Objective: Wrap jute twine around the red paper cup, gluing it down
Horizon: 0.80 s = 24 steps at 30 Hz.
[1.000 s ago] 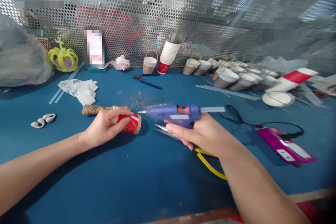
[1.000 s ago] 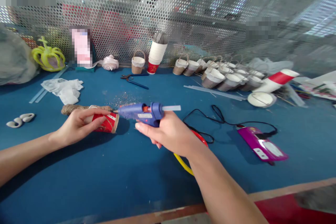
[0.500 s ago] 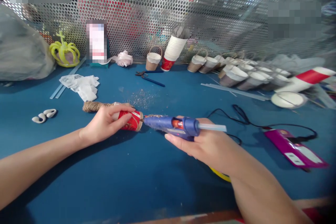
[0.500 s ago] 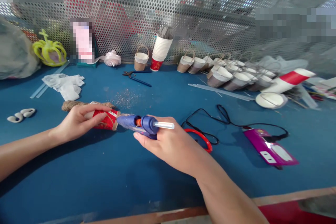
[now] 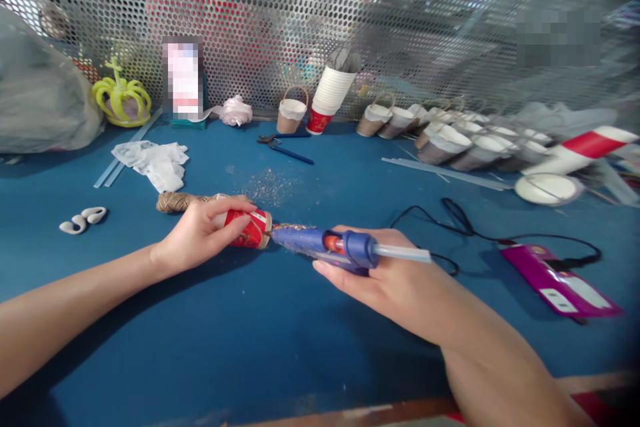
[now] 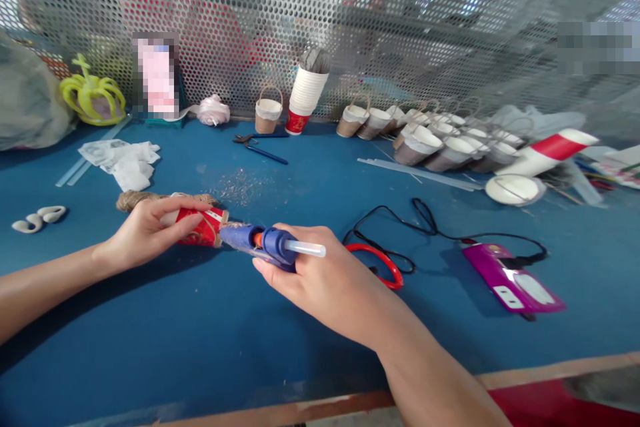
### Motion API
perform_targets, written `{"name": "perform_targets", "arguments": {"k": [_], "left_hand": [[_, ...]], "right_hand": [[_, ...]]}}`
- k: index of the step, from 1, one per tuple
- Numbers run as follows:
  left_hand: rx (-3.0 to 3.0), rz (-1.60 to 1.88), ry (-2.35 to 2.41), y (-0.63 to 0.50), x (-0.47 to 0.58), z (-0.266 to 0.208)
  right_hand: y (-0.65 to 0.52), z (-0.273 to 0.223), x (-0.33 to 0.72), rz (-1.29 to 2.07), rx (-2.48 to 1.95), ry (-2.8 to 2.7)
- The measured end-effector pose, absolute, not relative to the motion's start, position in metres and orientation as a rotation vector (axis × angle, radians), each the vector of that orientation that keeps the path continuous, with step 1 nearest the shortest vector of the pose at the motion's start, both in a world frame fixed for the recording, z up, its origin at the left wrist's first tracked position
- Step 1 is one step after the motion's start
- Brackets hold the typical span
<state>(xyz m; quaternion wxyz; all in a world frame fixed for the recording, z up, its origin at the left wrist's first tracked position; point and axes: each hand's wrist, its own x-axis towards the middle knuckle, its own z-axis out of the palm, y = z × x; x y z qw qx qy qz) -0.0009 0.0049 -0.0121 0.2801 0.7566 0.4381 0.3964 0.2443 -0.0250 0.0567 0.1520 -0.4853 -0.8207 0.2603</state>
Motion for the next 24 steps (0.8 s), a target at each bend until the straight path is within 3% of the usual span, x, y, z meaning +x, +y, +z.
{"name": "perform_targets", "arguments": {"k": [11, 24], "left_hand": [[2.084, 1.057, 1.175, 0.0035, 0.0001, -0.0097], [2.151, 1.083, 1.133, 0.0022, 0.0, -0.0114]], "right_hand": [[-0.0256, 0.0562, 0.2458, 0.764, -1.417, -2.355], [-0.0209, 0.055, 0.2444, 0.531, -1.312, -2.397]]}}
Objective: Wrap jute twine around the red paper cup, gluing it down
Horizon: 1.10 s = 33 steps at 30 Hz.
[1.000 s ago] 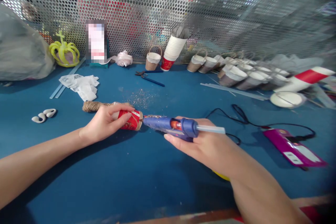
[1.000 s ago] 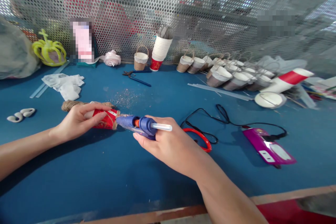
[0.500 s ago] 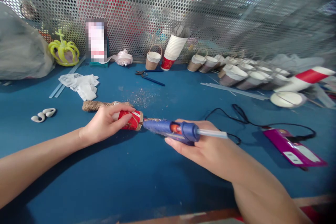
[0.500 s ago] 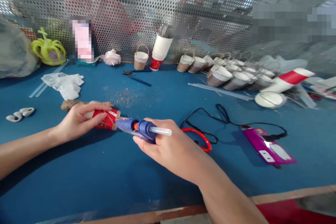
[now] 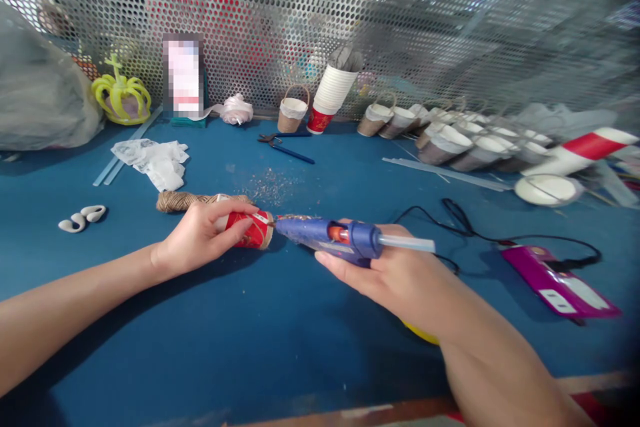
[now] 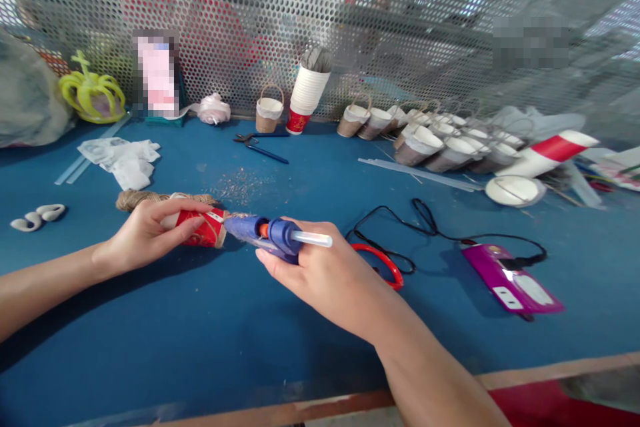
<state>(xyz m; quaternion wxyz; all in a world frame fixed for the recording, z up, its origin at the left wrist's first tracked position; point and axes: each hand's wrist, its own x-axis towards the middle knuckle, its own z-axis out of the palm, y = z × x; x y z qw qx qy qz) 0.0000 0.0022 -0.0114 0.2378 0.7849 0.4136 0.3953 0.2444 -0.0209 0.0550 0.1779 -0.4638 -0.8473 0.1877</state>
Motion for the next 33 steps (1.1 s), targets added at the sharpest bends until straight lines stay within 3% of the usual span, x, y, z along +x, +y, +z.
{"name": "perform_targets", "arguments": {"k": [17, 33], "left_hand": [[2.189, 1.024, 1.12, 0.0002, -0.0012, -0.0112], [2.153, 1.042, 1.15, 0.001, 0.0001, -0.0116]], "right_hand": [[-0.0172, 0.0518, 0.2506, 0.366, -1.211, -2.509], [-0.0216, 0.0542, 0.2483, 0.497, -1.276, -2.453]]}}
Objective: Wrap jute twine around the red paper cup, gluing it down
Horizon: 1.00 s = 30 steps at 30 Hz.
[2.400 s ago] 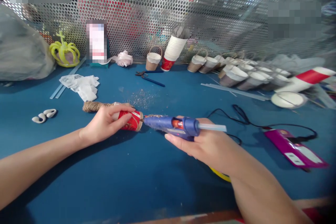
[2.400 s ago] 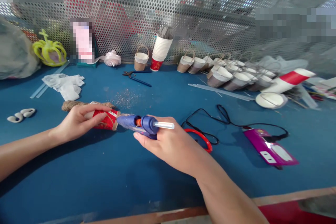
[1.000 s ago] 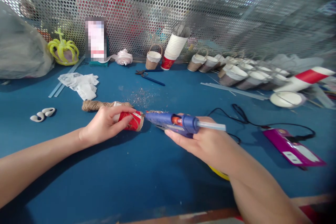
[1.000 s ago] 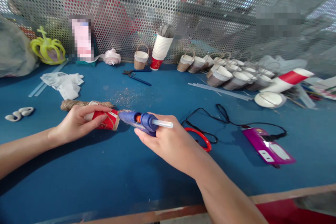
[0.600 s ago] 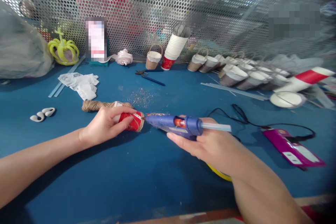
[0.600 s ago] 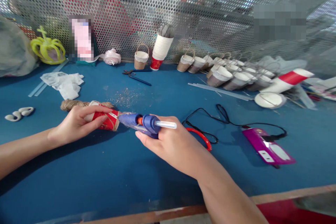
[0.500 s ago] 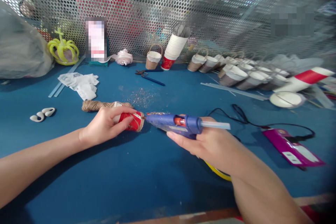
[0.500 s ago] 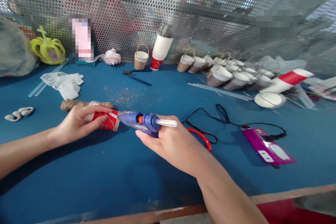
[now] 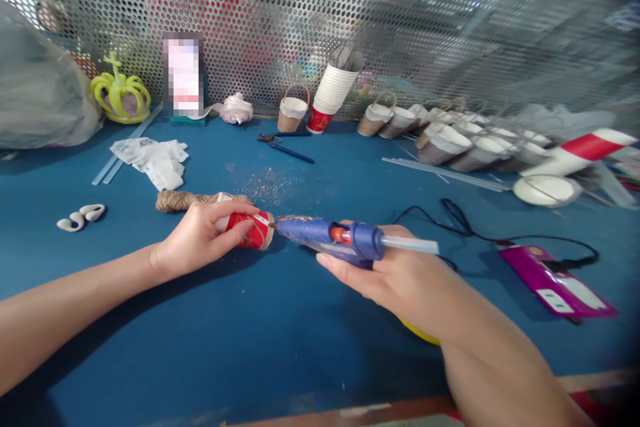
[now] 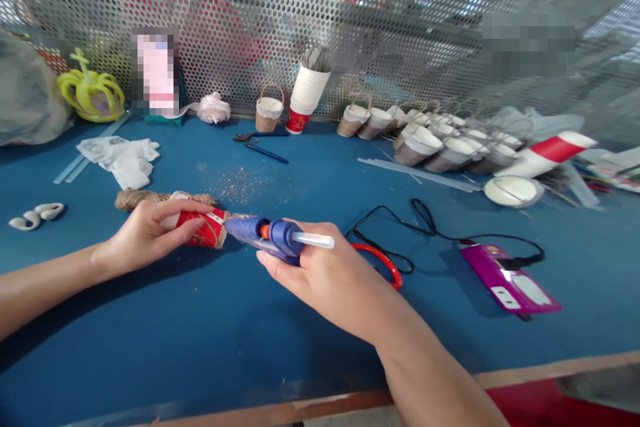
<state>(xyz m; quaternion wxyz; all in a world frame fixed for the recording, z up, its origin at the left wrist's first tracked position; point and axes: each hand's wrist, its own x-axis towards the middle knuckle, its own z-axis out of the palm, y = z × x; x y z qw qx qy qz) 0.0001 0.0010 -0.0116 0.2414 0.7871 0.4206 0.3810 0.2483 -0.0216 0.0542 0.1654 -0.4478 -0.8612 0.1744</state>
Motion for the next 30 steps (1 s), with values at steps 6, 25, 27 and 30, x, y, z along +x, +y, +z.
{"name": "perform_targets", "arguments": {"k": [6, 25, 27, 30], "left_hand": [[2.138, 1.054, 1.147, 0.0013, 0.0011, -0.01], [2.125, 1.057, 1.158, 0.002, 0.0011, -0.0097], [2.128, 1.06, 1.167, 0.0024, 0.0012, -0.0101], [2.129, 1.057, 1.177, 0.0024, 0.0008, -0.0108]], "right_hand": [[-0.0243, 0.0556, 0.2457, 0.637, -1.375, -2.406], [-0.0285, 0.0531, 0.2473, 0.639, -1.398, -2.412], [-0.0287, 0.0531, 0.2476, 0.632, -1.402, -2.414], [-0.0281, 0.0541, 0.2471, 0.624, -1.386, -2.407]]}}
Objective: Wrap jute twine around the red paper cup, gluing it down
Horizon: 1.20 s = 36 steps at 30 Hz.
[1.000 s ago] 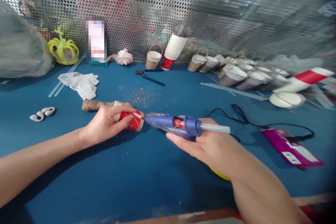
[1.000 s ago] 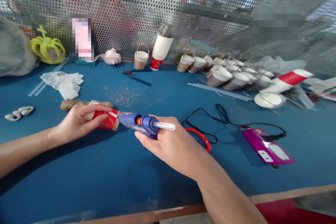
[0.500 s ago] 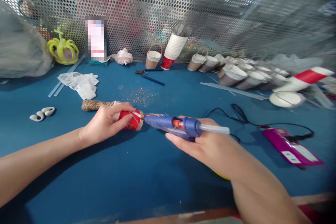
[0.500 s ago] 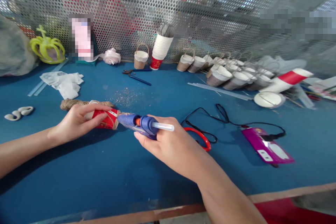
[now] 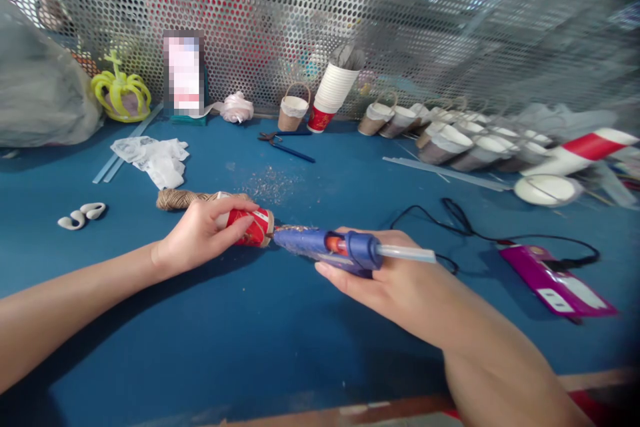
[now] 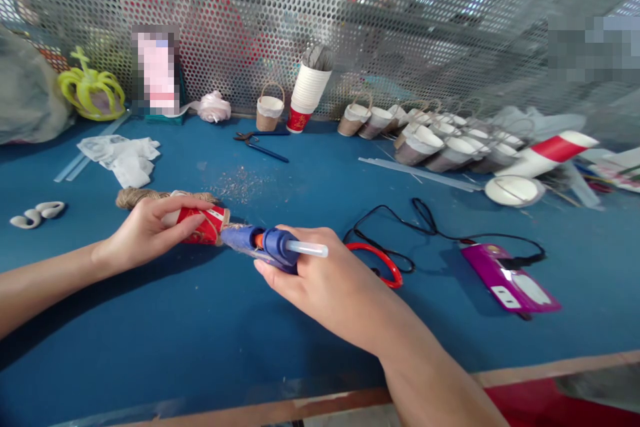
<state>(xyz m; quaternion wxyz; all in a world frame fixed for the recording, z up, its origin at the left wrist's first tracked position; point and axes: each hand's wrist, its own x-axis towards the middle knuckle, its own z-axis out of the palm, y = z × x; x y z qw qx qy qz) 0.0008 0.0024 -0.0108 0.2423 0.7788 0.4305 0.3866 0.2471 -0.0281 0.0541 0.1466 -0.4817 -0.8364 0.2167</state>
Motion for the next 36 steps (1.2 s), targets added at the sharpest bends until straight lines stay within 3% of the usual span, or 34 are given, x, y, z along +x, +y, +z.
{"name": "perform_targets", "arguments": {"k": [10, 16, 22, 36], "left_hand": [[2.093, 1.05, 1.186, 0.0021, 0.0009, -0.011], [2.101, 1.052, 1.175, 0.0013, 0.001, -0.0114], [2.095, 1.054, 1.182, 0.0017, 0.0014, -0.0103], [2.077, 1.056, 1.195, 0.0021, 0.0011, -0.0111]], "right_hand": [[-0.0291, 0.0525, 0.2463, 0.439, -1.343, -2.466], [-0.0278, 0.0554, 0.2449, 0.571, -1.358, -2.413], [-0.029, 0.0531, 0.2454, 0.424, -1.32, -2.478], [-0.0293, 0.0542, 0.2454, 0.465, -1.321, -2.461]]}}
